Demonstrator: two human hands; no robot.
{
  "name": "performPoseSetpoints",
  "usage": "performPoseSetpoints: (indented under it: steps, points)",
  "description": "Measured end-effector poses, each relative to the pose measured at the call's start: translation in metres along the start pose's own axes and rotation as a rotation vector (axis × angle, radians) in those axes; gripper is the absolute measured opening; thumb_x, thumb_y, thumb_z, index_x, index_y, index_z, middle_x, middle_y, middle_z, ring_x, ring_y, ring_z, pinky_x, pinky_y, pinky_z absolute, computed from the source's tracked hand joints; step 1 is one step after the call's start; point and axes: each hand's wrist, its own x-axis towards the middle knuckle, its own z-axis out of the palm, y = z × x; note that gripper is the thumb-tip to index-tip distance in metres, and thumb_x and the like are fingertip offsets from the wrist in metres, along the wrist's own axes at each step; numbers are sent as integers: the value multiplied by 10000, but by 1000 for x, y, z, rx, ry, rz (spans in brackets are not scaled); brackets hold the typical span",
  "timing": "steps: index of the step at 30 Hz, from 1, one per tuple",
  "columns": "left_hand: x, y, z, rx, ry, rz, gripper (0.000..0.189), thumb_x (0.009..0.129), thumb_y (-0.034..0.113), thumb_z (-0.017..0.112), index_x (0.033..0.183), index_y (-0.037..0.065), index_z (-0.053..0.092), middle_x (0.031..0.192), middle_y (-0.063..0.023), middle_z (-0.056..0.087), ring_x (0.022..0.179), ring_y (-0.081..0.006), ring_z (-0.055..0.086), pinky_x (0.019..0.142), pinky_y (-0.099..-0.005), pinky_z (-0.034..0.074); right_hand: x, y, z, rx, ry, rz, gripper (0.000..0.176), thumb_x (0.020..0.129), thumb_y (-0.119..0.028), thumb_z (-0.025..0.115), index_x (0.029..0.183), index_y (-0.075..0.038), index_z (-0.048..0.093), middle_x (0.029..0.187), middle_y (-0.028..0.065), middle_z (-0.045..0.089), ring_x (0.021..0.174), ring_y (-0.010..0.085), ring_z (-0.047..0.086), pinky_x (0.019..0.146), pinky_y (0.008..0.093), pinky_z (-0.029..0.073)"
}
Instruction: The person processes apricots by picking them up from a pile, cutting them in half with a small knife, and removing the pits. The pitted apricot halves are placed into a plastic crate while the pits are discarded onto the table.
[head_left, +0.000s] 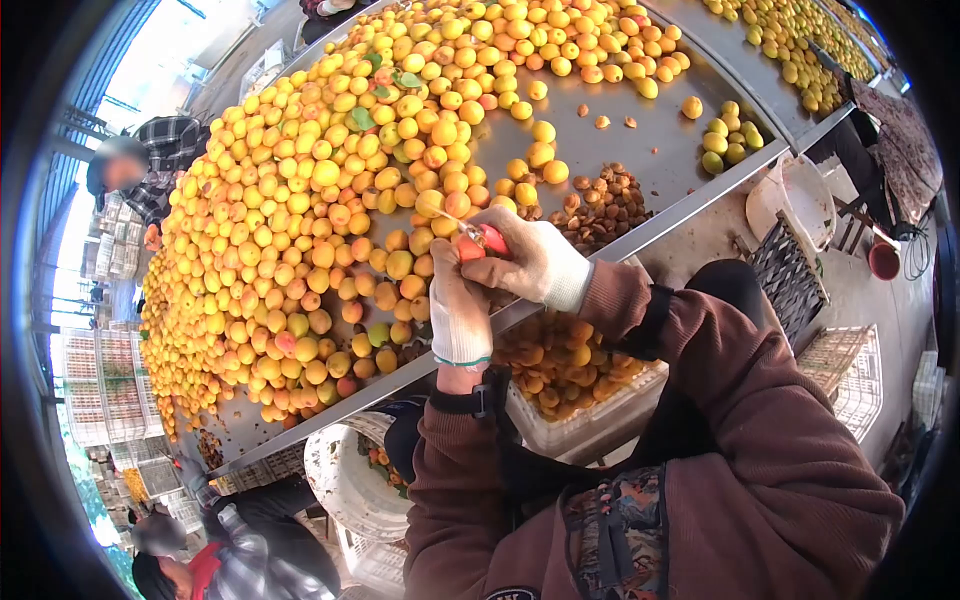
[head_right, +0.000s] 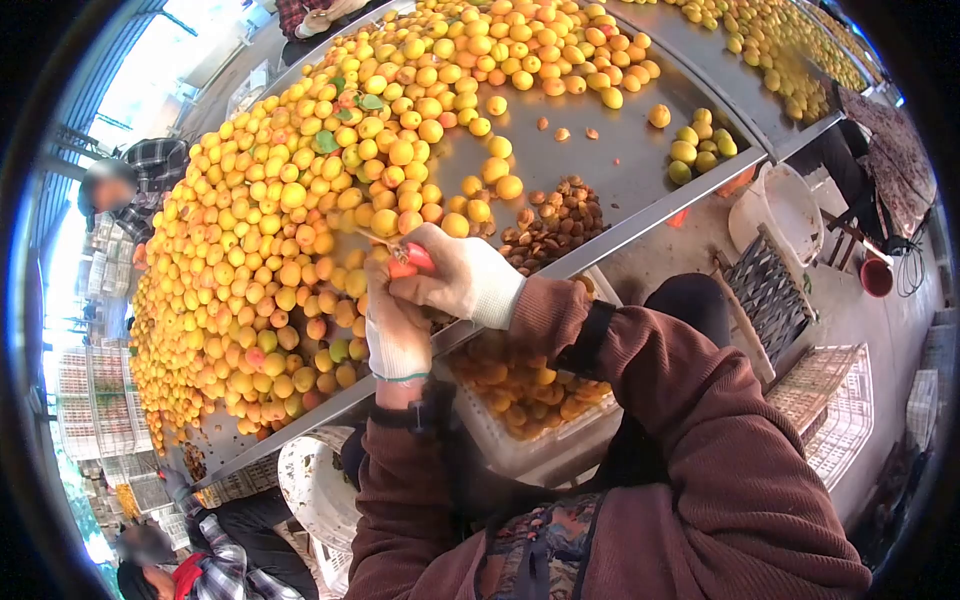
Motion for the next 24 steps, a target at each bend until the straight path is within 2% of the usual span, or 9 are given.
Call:
performPoseSetpoints:
  steps: [2,6,8,11,13,15,17,19,24]
  points:
    - [-1,2,-2,114,-11,-26,489,1044,449,362,1257,37,515,1179,-92,597,1085,-216,586,911,-354,483,0,1,-1,2,-58,-10,485,836,-398,701,1131,-62,512,887,203,671,841,384,672,706,432,531]
    - [-12,9,10,840,-64,516,380,998,400,478,1101,55,601,979,-58,615,889,-153,615,791,-333,506,-4,1,1,-101,-39,2,451,843,-371,686,1127,-64,518,863,185,670,813,382,672,689,433,532]
    - [-14,14,21,97,41,8,360,955,349,542,1082,16,592,931,-72,629,861,-208,631,759,-375,514,-5,0,2,-183,-24,-50,379,845,-313,671,1097,-65,535,823,173,661,782,378,668,667,425,533]
    - [9,-24,-13,379,-8,351,343,954,334,534,1067,14,580,901,-71,639,857,-225,640,743,-375,523,-5,4,3,-272,32,-272,308,850,-264,644,1066,-66,552,807,181,648,752,390,656,643,427,533]
    - [0,-16,-8,323,-61,272,303,985,340,490,1063,64,586,883,-47,641,805,-183,633,682,-328,516,-8,6,5,-177,39,-226,270,861,-253,629,1038,-61,561,810,149,649,743,345,661,652,397,529]
    - [-11,8,13,-150,108,-240,296,1011,348,453,1065,89,586,853,-30,633,747,-138,612,635,-277,488,-4,6,6,-89,45,-193,236,873,-243,614,1010,-56,570,813,116,650,735,301,666,660,368,525]
    - [-11,11,3,-267,-74,-206,307,1032,323,423,1061,66,587,849,-29,627,710,-129,593,628,-261,467,7,0,9,646,138,149,195,895,-229,600,967,-50,577,861,24,623,755,155,614,692,286,492]
    - [-9,10,4,-248,-99,-91,307,1044,314,405,1060,67,587,863,-27,626,714,-132,594,638,-262,474,5,-10,-3,794,68,324,161,906,-221,589,949,-65,590,888,-25,582,767,58,541,675,189,437]
    - [-8,13,3,-291,-51,-128,336,1037,362,437,1074,64,588,889,-35,626,731,-138,590,655,-265,479,-4,-17,-17,857,-87,460,198,902,-237,575,997,-64,575,724,1,561,458,72,459,395,216,344]
